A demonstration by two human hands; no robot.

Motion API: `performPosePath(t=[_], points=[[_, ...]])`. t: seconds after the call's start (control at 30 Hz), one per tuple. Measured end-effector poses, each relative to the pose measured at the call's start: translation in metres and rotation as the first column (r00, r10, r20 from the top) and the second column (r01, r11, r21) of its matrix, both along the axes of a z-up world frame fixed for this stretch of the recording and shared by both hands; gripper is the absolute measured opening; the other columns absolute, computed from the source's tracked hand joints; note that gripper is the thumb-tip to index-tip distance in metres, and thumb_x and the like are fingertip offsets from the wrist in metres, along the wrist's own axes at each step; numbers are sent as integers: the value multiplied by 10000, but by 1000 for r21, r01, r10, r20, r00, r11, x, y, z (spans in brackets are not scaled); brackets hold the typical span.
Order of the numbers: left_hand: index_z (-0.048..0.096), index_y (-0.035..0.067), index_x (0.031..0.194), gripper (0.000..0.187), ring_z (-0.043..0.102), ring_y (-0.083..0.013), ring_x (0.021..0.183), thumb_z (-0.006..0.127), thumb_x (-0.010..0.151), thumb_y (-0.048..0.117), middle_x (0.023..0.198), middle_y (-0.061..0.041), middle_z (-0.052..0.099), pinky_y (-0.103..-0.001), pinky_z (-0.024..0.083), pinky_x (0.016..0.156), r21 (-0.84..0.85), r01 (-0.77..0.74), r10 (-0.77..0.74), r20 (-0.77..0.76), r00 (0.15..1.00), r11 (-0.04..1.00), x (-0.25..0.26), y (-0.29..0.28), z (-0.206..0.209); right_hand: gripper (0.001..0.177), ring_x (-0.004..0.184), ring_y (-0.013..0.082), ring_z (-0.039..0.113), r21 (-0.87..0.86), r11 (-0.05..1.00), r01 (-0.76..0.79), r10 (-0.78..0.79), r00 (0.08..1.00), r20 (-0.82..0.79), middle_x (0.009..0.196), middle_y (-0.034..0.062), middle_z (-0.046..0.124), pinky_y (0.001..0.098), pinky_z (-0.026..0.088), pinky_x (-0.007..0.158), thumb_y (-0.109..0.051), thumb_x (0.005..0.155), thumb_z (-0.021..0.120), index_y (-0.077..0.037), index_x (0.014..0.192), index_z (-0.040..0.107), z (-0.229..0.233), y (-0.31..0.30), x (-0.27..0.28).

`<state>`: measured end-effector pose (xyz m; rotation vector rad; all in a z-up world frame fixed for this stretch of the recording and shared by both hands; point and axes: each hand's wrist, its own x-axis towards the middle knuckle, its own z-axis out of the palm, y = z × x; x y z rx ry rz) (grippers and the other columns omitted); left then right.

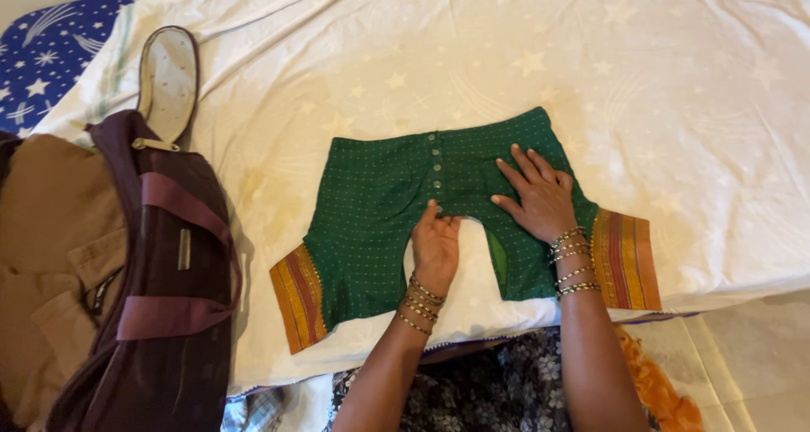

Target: The person takes a green blouse out of a bag on a bed and folds it into a small rectangle by hand.

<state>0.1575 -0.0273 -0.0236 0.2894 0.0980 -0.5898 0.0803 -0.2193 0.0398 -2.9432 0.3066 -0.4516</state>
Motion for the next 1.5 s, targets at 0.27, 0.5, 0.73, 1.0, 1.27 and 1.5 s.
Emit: performPosePath(t=[0.27,0.5,0.73,1.0,1.27,1.5], points=[[618,-7,1310,319,615,-238,1245,647,1028,141,1372,-134,655,-374,460,1153,-105,-382,376,-74,924,918,14,67,25,680,1484,241,352,-23,1000,-3,3,1000,9,1662,36,364,463,324,1028,-614,907,583,-262,1487,538,-4,-2,-1],[620,41,1320,392,601,-251,1253,637,990,252,1385,-101,640,-451,434,1146,-172,-319,294,-155,943,932,10,72,32,697,1487,243,354,-48,999,5,-5,1000,2,1664,38,369,477,321,1047,-615,906,579,-258,1502,522,-5,-2,-1],[563,68,1417,522,551,-258,1328,581,1015,399,1486,-87,577,-465,385,1184,-305,-242,206,-147,968,921,17,69,22,704,1483,247,351,-56,998,2,-2,1000,-1,1666,41,365,474,310,1049,-633,915,549,-254,1507,515,-8,-3,0],[474,130,1511,737,465,-302,1404,545,964,619,1555,-80,488,-573,306,1201,-325,-153,160,-4,987,933,7,69,55,693,1489,244,346,-54,999,1,-1,1000,-2,1671,40,362,472,303,1058,-632,928,541,-253,1507,521,-8,-3,0],[474,136,1506,697,475,-305,1396,565,971,575,1540,-87,501,-566,354,1171,-246,-166,182,44,982,955,0,65,65,699,1492,249,348,-53,999,-10,11,1000,15,1677,39,363,474,297,1079,-624,929,541,-252,1520,517,-11,-5,0],[572,117,1368,475,593,-243,1197,607,988,400,1370,-70,631,-436,479,980,-51,-266,264,-49,963,963,-11,71,46,699,1494,251,348,-40,999,-2,2,1000,7,1680,41,362,472,297,1069,-643,936,531,-262,1522,516,-14,-6,0]])
